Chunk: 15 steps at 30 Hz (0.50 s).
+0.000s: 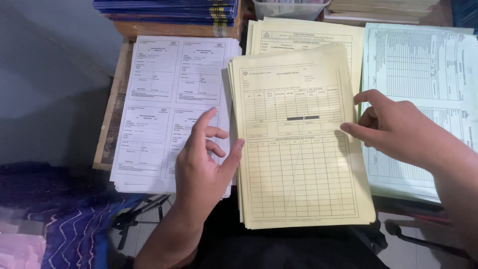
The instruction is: Sorting and organizing printed forms into different stacks on a desk
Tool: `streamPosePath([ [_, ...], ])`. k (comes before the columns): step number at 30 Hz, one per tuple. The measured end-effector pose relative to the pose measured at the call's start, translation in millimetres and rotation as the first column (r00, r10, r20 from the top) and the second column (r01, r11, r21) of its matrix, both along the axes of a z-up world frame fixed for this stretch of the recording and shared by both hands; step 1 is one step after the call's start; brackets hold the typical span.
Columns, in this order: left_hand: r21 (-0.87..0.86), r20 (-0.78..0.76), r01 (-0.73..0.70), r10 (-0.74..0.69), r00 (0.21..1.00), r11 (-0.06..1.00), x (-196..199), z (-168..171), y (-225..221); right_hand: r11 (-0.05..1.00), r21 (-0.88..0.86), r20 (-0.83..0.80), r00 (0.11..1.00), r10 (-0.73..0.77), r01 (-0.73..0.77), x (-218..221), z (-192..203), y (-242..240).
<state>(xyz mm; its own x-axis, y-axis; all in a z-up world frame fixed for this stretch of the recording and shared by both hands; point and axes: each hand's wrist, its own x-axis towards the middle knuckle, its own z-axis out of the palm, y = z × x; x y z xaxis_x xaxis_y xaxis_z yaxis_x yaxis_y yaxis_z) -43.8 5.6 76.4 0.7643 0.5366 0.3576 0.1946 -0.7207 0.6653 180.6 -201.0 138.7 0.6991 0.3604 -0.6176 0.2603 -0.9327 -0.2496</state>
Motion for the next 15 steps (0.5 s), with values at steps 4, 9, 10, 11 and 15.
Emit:
streamPosePath([
  [4, -0.026, -0.046, 0.112, -0.114, 0.992, 0.993, -7.8, 0.9, -7.1, 0.999, -0.033, 0.019, 1.0, 0.0, 0.0, -10.2, 3.0, -9.2],
  [9, 0.081, 0.0, 0.494, -0.495, 0.869, 0.866, -19.8, -6.1, -26.8, 0.993, -0.004, 0.163, 0.98, 0.117, -0.118, -21.5, -15.6, -55.6],
  [10, 0.077, -0.003, 0.5, -0.501, 0.866, 0.863, -20.9, -5.6, -33.0, 0.994, -0.006, 0.158, 0.981, 0.111, -0.111, -24.9, -17.7, -65.5],
  [11, 0.147, 0.04, 0.585, -0.595, 0.802, 0.798, -22.2, -5.2, -39.7, 0.995, 0.076, 0.167, 0.984, 0.056, -0.069, -29.0, -19.8, -76.0],
  [15, 0.336, 0.063, 0.667, -0.723, 0.688, 0.665, -19.6, -0.1, -66.6, 0.901, 0.433, 0.126, 0.988, -0.092, 0.029, -45.5, -36.7, -121.8],
])
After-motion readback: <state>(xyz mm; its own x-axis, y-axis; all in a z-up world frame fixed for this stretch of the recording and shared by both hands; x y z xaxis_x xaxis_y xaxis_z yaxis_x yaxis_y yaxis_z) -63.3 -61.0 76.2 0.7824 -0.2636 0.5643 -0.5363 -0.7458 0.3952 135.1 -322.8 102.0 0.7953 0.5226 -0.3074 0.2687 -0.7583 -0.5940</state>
